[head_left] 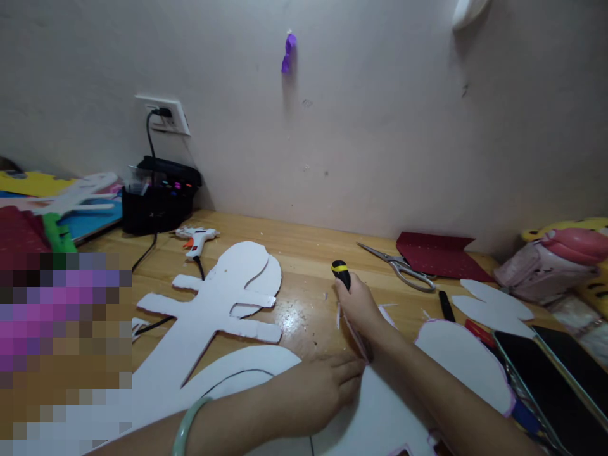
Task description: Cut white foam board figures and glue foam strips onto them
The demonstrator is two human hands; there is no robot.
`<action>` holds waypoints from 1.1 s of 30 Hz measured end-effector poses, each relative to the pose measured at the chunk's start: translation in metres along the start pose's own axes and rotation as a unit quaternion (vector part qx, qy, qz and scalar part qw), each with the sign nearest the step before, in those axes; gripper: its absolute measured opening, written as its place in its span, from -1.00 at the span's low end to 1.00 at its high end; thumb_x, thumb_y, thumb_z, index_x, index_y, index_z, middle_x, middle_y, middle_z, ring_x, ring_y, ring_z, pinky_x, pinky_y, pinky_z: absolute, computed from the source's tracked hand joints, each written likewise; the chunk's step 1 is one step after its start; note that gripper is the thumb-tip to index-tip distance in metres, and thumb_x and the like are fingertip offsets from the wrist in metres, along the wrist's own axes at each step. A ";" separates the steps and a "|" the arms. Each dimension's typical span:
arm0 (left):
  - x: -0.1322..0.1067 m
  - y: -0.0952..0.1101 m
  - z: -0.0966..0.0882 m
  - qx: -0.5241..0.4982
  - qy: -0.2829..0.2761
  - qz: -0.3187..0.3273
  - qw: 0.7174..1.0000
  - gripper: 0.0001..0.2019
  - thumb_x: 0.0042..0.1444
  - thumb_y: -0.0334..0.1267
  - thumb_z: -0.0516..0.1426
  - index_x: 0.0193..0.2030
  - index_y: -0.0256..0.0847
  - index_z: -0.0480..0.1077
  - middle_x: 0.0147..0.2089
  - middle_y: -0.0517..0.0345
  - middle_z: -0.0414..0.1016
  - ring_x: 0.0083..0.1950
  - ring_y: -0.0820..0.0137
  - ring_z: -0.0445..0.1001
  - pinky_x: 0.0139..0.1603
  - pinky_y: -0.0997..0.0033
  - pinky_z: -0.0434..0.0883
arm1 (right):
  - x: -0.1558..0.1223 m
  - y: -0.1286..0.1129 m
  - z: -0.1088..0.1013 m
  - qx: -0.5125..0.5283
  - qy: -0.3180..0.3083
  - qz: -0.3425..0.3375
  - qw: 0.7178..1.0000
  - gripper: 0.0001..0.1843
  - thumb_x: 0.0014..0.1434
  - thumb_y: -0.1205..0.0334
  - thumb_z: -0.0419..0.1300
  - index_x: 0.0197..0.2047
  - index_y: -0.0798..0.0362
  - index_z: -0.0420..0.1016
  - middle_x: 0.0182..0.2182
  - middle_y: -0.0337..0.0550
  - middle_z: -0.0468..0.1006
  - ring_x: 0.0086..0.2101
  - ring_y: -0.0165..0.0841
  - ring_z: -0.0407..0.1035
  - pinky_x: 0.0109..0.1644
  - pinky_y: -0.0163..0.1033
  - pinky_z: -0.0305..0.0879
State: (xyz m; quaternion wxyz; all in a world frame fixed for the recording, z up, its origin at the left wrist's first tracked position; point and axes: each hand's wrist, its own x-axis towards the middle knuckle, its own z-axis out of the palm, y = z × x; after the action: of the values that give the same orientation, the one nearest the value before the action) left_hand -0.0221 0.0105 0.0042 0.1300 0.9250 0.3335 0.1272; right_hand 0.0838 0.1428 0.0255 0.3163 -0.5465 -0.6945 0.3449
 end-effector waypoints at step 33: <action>0.003 0.003 -0.008 0.056 -0.007 0.039 0.998 -0.72 0.38 -0.41 -0.01 0.09 -0.50 0.42 0.19 -0.18 0.45 0.20 0.16 0.41 0.30 0.30 0.28 | 0.023 -0.007 0.013 -0.113 -0.060 0.037 0.991 -0.86 0.29 0.26 0.10 -0.22 0.09 0.47 -0.32 0.01 0.56 -0.32 -0.24 0.42 -0.31 -0.27 0.18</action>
State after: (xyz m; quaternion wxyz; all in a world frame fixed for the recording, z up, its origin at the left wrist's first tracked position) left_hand -0.0207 0.0112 0.0132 0.0754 0.9441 0.3028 0.1065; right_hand 0.0649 0.1625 0.0259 0.1973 -0.5828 -0.7259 0.3073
